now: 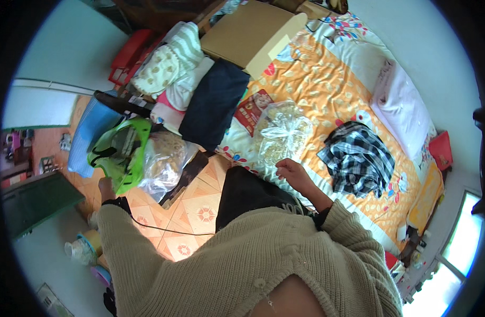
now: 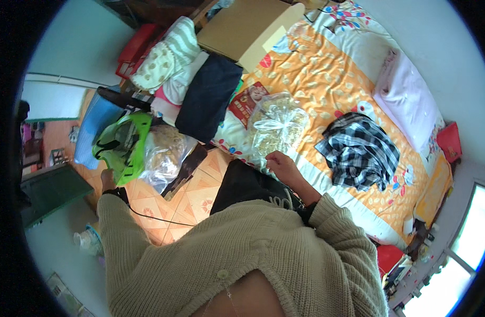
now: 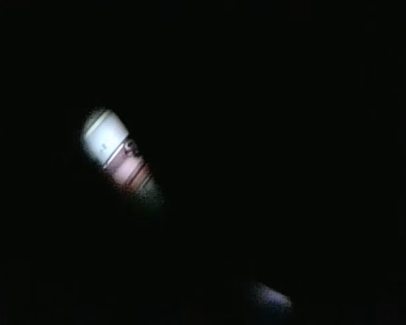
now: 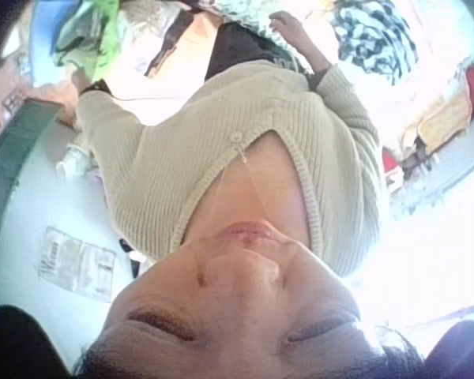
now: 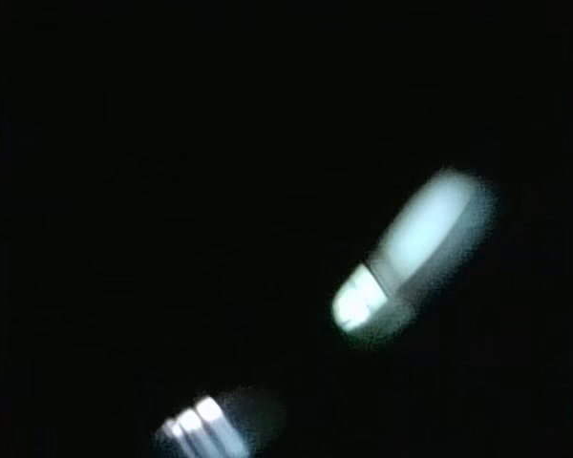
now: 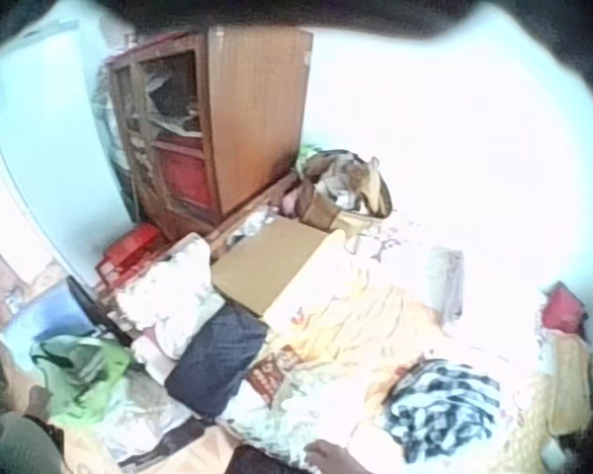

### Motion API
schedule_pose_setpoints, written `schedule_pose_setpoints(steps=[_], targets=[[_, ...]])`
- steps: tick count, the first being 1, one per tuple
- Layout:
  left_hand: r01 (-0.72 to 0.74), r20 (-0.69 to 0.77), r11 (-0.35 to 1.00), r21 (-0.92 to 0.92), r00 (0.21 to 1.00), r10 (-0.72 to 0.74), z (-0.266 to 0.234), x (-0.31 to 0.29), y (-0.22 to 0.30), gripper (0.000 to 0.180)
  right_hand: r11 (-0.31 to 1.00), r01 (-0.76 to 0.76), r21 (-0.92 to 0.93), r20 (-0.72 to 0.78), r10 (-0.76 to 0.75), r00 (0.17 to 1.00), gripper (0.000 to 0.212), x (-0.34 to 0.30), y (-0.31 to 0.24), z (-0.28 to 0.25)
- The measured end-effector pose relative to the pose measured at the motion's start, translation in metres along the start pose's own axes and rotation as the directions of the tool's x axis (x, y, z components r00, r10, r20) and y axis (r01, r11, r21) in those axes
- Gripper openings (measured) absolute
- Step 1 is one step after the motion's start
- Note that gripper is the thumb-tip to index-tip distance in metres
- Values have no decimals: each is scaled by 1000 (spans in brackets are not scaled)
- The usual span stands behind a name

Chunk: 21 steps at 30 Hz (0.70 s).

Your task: The person folds a white duvet on a bed, then folds a blue towel and a black-and-white checkered shirt. The person places the folded items on the bed.

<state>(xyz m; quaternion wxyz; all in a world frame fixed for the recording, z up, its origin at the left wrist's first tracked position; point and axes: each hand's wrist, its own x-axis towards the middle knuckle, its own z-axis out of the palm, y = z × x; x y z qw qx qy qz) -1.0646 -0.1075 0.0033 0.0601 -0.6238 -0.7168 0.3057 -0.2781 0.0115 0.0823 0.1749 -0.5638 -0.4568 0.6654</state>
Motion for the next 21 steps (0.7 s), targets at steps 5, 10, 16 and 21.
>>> schedule_pose_setpoints(steps=[5,10,16,21], targets=[[225,23,915,-335,973,-231,26,22,-31,19,998,-56,-5,-99,55,994,18,-5,46,-11],[535,373,123,-836,719,-586,-29,31,28,25,970,-215,-117,-288,174,942,22,-27,112,-42],[359,289,48,-932,817,-498,-71,42,51,35,963,-231,-140,-272,187,944,12,-22,139,-45],[244,255,-83,-966,857,-447,-116,78,118,44,964,-231,131,-293,260,920,14,-37,148,-55]])
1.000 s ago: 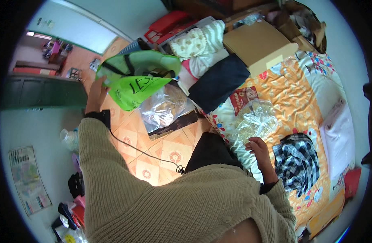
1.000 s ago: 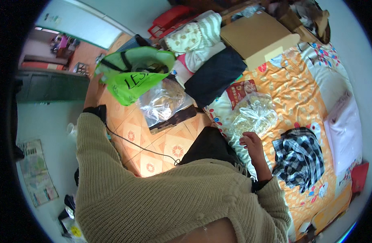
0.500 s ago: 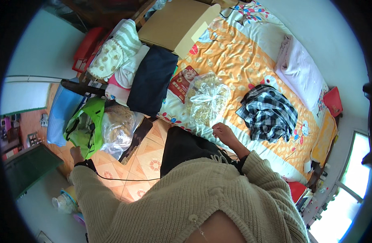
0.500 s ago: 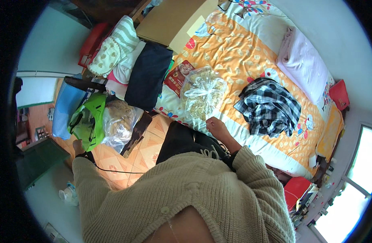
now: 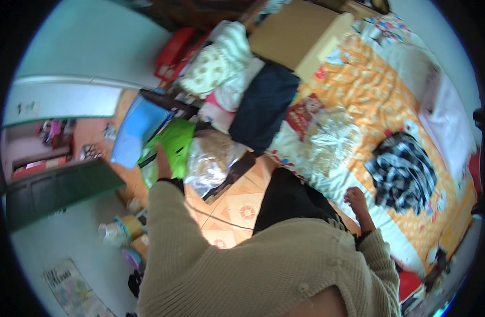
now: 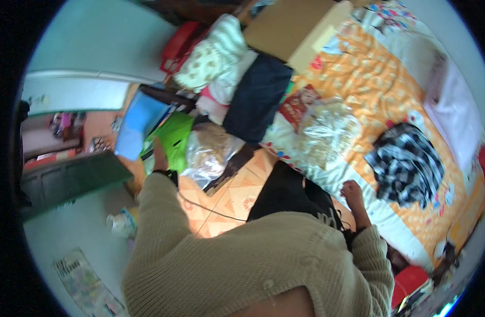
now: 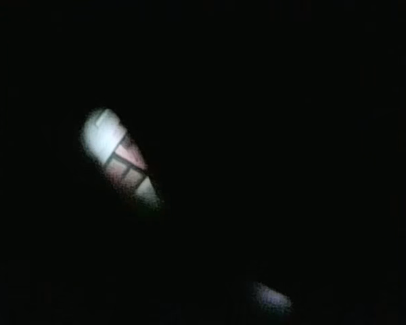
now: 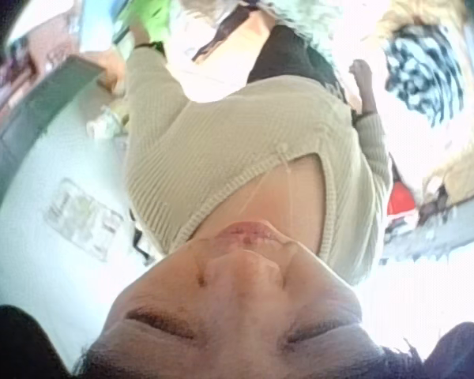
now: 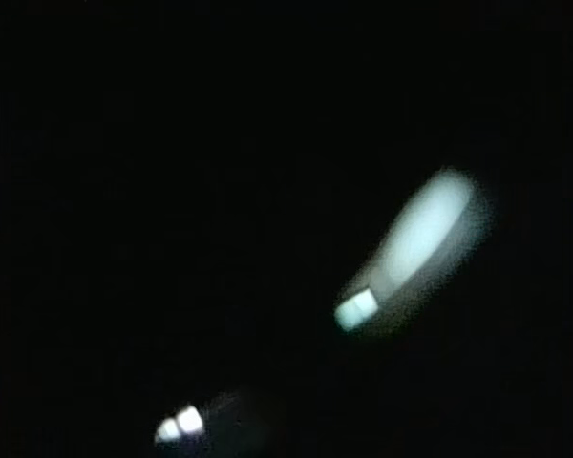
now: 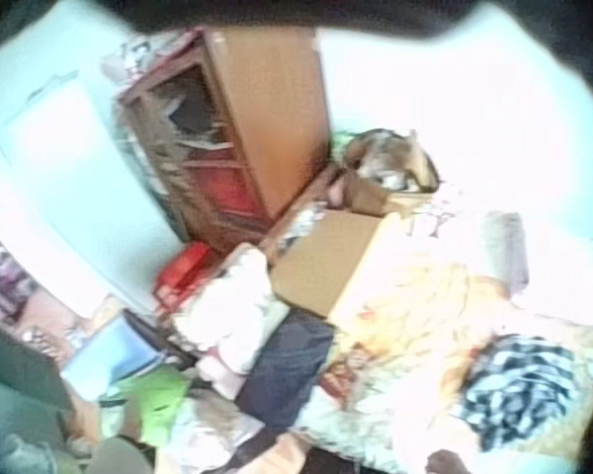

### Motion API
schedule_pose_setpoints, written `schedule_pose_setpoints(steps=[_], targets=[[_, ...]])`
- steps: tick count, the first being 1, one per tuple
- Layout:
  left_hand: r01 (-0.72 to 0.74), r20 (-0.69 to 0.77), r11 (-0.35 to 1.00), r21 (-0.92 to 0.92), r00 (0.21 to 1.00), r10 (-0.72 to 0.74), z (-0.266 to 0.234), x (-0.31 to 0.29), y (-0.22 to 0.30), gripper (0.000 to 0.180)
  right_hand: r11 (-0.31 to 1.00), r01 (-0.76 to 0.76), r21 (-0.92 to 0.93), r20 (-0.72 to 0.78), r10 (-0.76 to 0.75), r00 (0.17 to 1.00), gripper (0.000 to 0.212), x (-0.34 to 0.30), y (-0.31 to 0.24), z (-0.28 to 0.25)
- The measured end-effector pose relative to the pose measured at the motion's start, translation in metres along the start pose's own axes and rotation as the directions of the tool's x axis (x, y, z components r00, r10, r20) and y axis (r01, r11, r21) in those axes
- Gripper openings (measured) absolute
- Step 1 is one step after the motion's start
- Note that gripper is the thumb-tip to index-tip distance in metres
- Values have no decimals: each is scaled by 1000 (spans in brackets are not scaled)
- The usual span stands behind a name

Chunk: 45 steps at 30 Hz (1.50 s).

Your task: The person folds a white duvet on a bed, then folds a blue towel and a black-and-white checkered shirt. The person places the folded items on the bed.

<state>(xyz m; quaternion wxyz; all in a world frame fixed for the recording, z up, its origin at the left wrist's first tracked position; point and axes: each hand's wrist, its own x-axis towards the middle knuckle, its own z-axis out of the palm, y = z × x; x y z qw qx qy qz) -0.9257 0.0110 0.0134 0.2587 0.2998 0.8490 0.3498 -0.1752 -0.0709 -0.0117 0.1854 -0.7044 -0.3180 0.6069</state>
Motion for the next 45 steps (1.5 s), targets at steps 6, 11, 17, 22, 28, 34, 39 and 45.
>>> schedule_pose_setpoints(steps=[6,11,17,22,28,34,39,45], targets=[[2,-204,930,369,976,79,0,46,8,42,995,-87,-53,7,88,996,11,-5,-40,25],[-364,11,931,-26,931,365,82,48,86,25,990,59,-127,-1,-60,998,14,18,11,-4],[-251,142,616,746,965,222,73,60,65,40,961,118,-249,51,-108,993,20,13,-67,44],[-47,-12,663,747,996,84,65,37,83,53,941,123,-316,-23,-137,990,24,14,-45,34],[65,-310,733,677,928,204,79,-20,135,63,966,50,-255,-86,-74,994,24,13,-10,19],[-796,63,500,343,550,833,180,-107,202,48,945,89,-314,-196,-156,968,24,7,10,-14],[-760,526,637,-124,494,692,307,-206,251,40,952,80,-297,-433,-209,877,19,10,39,-58],[-790,711,522,-323,161,684,407,-294,288,34,927,38,-374,-716,-314,624,48,29,120,-136]])
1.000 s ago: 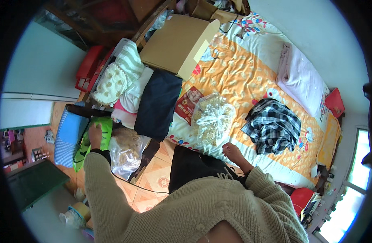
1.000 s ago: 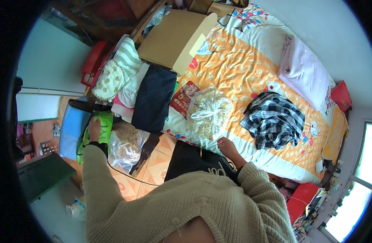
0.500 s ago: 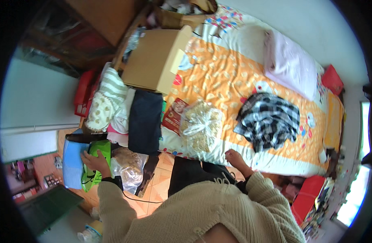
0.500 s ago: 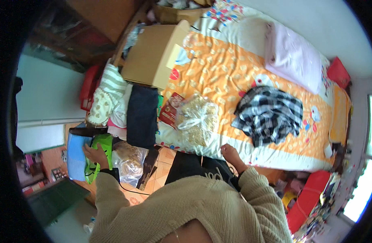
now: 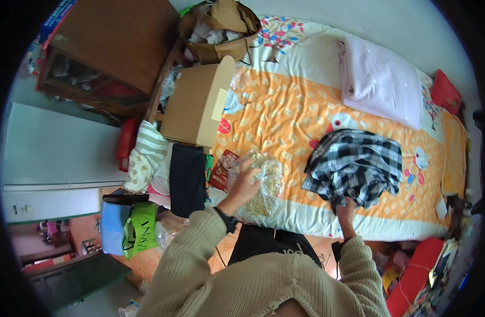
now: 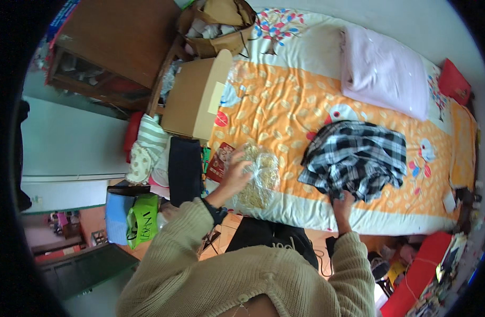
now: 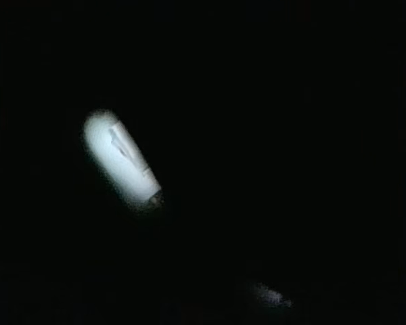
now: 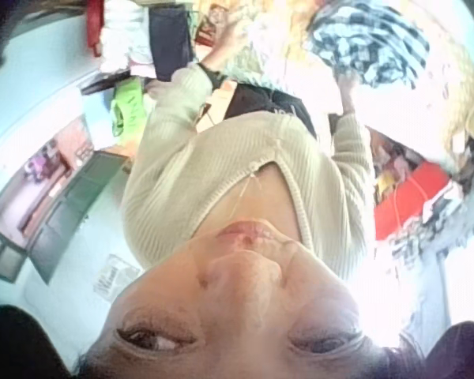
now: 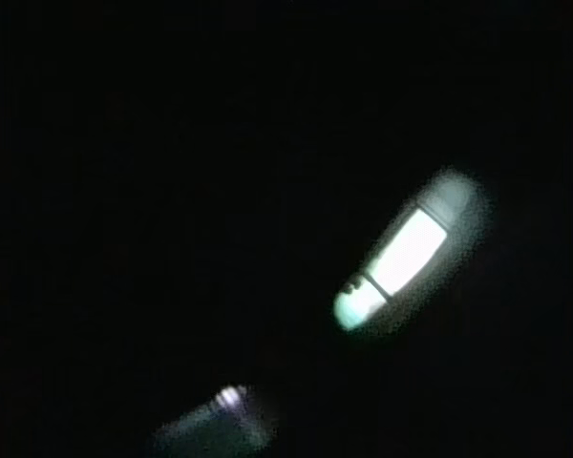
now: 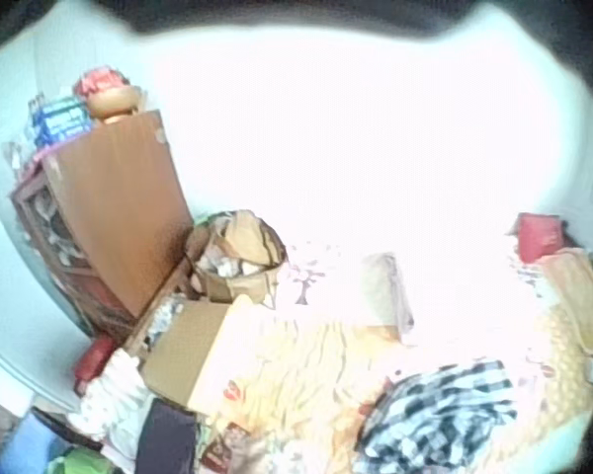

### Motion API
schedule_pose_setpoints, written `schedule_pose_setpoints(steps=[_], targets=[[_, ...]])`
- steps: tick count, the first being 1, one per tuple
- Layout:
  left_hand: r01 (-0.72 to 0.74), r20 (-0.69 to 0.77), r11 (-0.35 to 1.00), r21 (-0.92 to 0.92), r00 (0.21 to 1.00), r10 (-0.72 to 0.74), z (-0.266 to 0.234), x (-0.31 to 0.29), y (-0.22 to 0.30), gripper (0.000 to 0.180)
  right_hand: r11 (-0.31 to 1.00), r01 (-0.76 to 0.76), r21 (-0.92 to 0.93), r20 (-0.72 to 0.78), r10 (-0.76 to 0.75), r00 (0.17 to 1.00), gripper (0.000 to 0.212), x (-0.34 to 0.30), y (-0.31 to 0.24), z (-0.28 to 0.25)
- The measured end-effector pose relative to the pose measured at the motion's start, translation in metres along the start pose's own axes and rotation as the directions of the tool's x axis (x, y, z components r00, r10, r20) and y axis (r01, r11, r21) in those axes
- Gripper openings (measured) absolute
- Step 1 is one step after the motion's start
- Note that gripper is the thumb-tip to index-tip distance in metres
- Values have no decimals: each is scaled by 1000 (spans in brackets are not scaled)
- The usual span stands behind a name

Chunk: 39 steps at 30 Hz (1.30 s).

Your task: The person folds a white duvet on a bed, then folds a blue towel and a black-and-white checkered shirt. The person places the folded items on the bed.

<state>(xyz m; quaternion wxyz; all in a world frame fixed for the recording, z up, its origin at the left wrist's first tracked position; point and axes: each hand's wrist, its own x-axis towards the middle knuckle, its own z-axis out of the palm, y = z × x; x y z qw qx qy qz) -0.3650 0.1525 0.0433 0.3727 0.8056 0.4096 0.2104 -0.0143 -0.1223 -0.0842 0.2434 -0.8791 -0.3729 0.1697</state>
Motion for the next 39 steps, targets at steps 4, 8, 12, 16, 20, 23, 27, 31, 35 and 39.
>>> schedule_pose_setpoints(steps=[4,8,12,16,20,23,27,31,35,39], targets=[[287,228,941,-180,943,-245,26,23,19,28,871,-491,11,-211,482,850,78,42,11,-35],[419,359,886,-197,872,-333,67,64,53,28,745,-641,184,-295,664,687,104,82,77,-68],[498,393,811,-307,842,-369,131,72,27,29,774,-522,359,-331,628,704,104,110,131,-40],[610,429,778,-153,750,-503,149,97,67,44,721,-526,451,-211,659,722,95,105,80,-18],[507,392,861,38,785,-479,203,121,52,76,274,-481,833,181,687,704,81,88,66,-24],[674,298,732,-101,722,-624,232,122,46,86,111,-441,891,298,589,751,78,79,45,-36],[871,413,473,-132,483,-772,240,132,67,77,250,-497,831,284,578,765,64,68,66,-50],[773,430,501,-389,633,-644,215,127,73,43,566,-513,645,129,582,803,62,71,67,-63],[466,225,803,-370,884,-409,152,129,112,32,979,-190,73,-215,202,956,77,85,2,-93],[414,414,849,-329,871,-265,93,122,183,28,945,301,125,-195,-274,942,79,90,-91,-120]])
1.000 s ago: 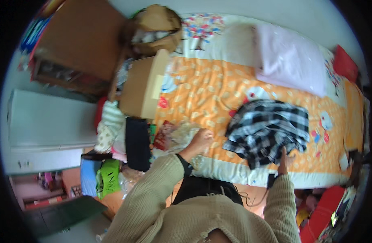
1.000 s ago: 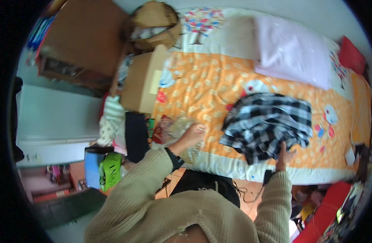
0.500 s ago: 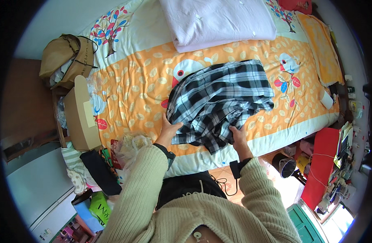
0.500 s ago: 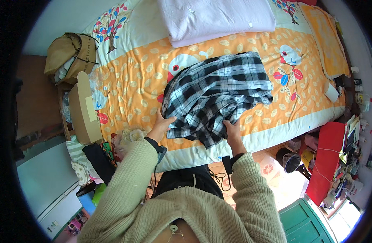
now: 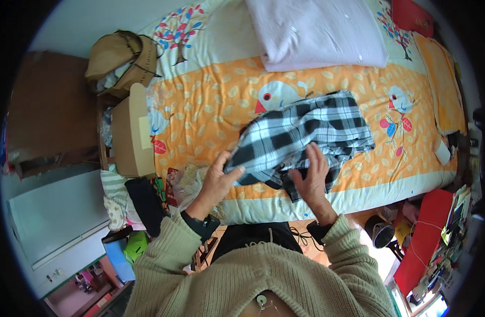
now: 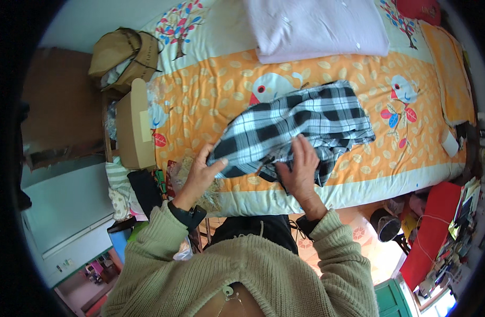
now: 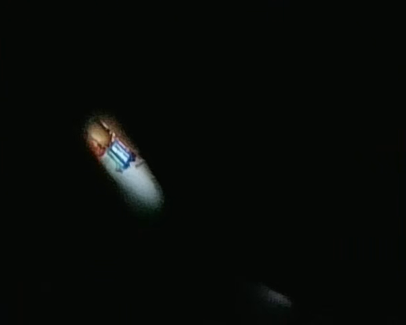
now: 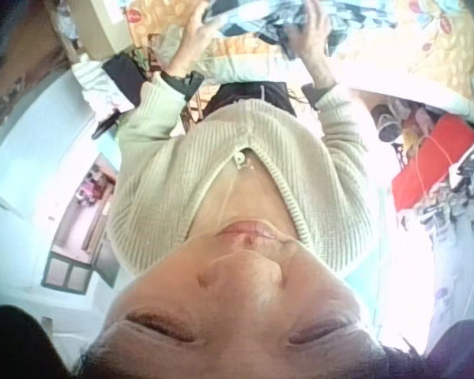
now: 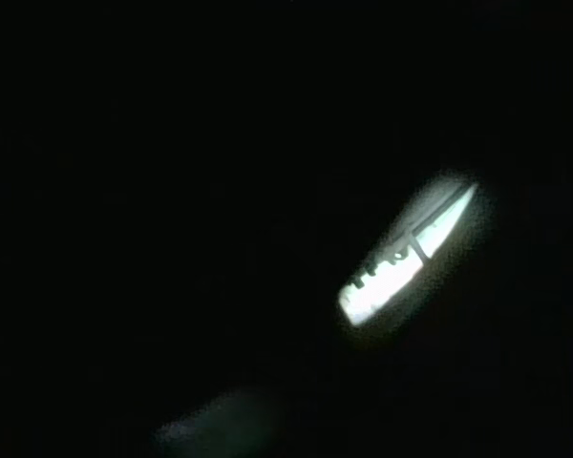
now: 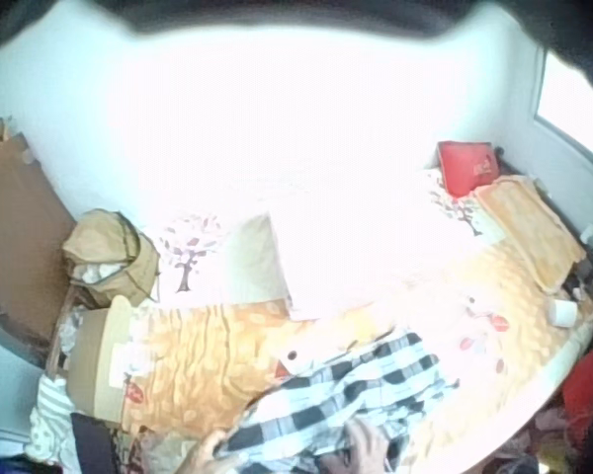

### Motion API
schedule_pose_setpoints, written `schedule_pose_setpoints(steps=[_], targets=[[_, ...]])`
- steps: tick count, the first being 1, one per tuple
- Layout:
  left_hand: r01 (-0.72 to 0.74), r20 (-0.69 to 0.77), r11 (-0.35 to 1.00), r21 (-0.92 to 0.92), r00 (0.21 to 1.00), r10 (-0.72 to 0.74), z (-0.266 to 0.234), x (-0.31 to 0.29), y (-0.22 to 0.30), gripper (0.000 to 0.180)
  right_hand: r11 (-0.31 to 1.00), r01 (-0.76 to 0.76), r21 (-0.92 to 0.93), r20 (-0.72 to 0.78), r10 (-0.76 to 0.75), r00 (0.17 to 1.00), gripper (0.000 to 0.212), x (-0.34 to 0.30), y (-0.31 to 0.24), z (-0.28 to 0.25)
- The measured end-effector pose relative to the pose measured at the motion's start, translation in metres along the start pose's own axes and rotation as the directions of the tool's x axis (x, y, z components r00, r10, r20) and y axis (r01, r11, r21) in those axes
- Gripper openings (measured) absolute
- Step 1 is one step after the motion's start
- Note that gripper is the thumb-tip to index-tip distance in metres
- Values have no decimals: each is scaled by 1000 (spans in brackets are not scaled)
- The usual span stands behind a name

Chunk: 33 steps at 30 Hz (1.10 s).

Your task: The person folds a white duvet on a bed, then folds a blue towel and a black-and-white checkered shirt. The person places the folded items on the bed.

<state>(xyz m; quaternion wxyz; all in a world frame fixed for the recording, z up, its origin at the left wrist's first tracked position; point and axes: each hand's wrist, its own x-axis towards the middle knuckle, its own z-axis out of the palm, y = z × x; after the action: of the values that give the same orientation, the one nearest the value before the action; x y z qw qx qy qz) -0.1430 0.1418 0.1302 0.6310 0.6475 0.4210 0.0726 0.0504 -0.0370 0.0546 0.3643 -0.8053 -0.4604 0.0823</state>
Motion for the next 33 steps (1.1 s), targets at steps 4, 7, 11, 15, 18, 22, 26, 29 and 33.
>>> schedule_pose_setpoints(steps=[4,7,11,15,18,22,26,29,33], targets=[[-47,81,983,-180,995,62,-1,-55,51,44,947,276,163,195,-305,932,78,28,-80,-15],[-112,132,828,-550,967,219,-5,-78,74,68,738,-122,664,256,-72,964,56,27,-94,-14],[-122,136,909,-398,972,190,-41,-100,86,62,41,-547,836,509,314,802,25,52,-157,-70],[-324,-15,923,-208,945,328,-64,-136,83,61,-114,-437,892,444,37,895,28,40,-197,-109],[-574,-170,817,54,801,574,-62,-153,102,76,-113,-353,929,347,-71,935,30,24,-215,-127],[-788,-184,404,465,360,914,-60,-187,129,84,-109,-305,946,289,-142,947,35,5,-241,-115],[-628,-43,174,758,217,975,-57,-208,150,86,-25,-247,969,234,-238,943,40,-22,-249,-99],[-570,361,-243,785,102,927,-59,-214,165,64,210,-135,968,219,-454,864,44,-44,-246,-103],[-791,584,-225,569,195,788,-58,-214,158,45,555,75,828,283,-530,800,43,-68,-255,-112]])
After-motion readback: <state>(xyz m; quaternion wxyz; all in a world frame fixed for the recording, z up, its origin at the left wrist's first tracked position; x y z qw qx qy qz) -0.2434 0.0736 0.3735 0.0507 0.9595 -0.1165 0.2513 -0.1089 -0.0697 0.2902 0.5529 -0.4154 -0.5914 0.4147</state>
